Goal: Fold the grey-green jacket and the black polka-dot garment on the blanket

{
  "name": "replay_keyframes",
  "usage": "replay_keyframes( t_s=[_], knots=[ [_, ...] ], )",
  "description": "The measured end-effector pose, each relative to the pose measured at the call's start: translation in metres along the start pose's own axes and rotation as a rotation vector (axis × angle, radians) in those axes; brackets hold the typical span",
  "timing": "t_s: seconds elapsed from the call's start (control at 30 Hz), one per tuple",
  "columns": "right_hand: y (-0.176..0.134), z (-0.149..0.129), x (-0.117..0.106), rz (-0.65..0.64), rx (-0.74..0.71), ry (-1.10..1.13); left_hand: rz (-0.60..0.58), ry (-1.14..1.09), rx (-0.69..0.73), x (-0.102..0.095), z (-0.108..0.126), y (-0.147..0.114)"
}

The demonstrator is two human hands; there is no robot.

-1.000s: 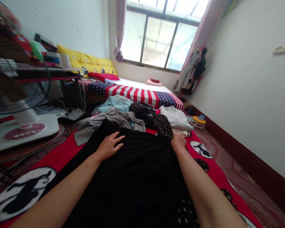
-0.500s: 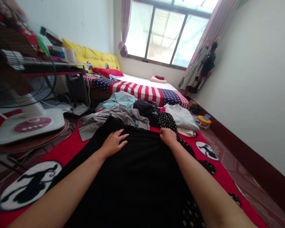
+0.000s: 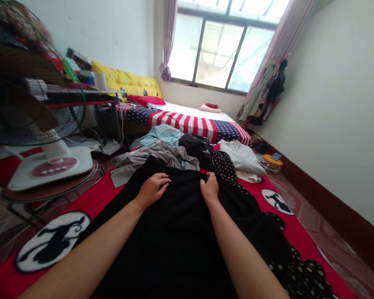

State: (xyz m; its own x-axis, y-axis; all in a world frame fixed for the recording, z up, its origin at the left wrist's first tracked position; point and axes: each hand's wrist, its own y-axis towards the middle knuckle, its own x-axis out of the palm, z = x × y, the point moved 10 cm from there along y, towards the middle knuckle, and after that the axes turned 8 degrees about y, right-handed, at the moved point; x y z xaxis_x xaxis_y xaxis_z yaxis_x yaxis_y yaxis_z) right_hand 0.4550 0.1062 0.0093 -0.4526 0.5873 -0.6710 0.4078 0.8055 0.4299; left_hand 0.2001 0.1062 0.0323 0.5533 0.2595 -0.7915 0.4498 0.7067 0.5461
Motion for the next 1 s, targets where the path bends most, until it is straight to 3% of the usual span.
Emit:
replay_keyframes(
  t_s=[0.13,0.27,0.37,0.57,0.77,1.0],
  knots=[
    [-0.016,-0.013,0.007,-0.031,-0.107,0.035,0.103,0.068,0.005,-0.018,0.0,-0.002],
    [-0.02,-0.013,0.005,-0.019,-0.13,0.077,0.168,0.183,-0.055,-0.033,-0.012,-0.005],
    [-0.019,-0.011,0.004,-0.015,-0.137,0.095,0.187,0.225,-0.007,-0.039,-0.017,-0.002],
    [-0.018,-0.012,0.005,-0.018,-0.14,0.092,-0.035,0.375,0.252,-0.019,-0.021,0.007],
    [-0.023,-0.023,0.01,-0.084,-0.09,-0.134,-0.097,0.477,0.106,-0.013,-0.046,0.019],
    [-0.03,-0.023,0.027,-0.26,0.005,-0.305,-0.111,0.567,-0.157,0.011,-0.052,0.034]
  ],
)
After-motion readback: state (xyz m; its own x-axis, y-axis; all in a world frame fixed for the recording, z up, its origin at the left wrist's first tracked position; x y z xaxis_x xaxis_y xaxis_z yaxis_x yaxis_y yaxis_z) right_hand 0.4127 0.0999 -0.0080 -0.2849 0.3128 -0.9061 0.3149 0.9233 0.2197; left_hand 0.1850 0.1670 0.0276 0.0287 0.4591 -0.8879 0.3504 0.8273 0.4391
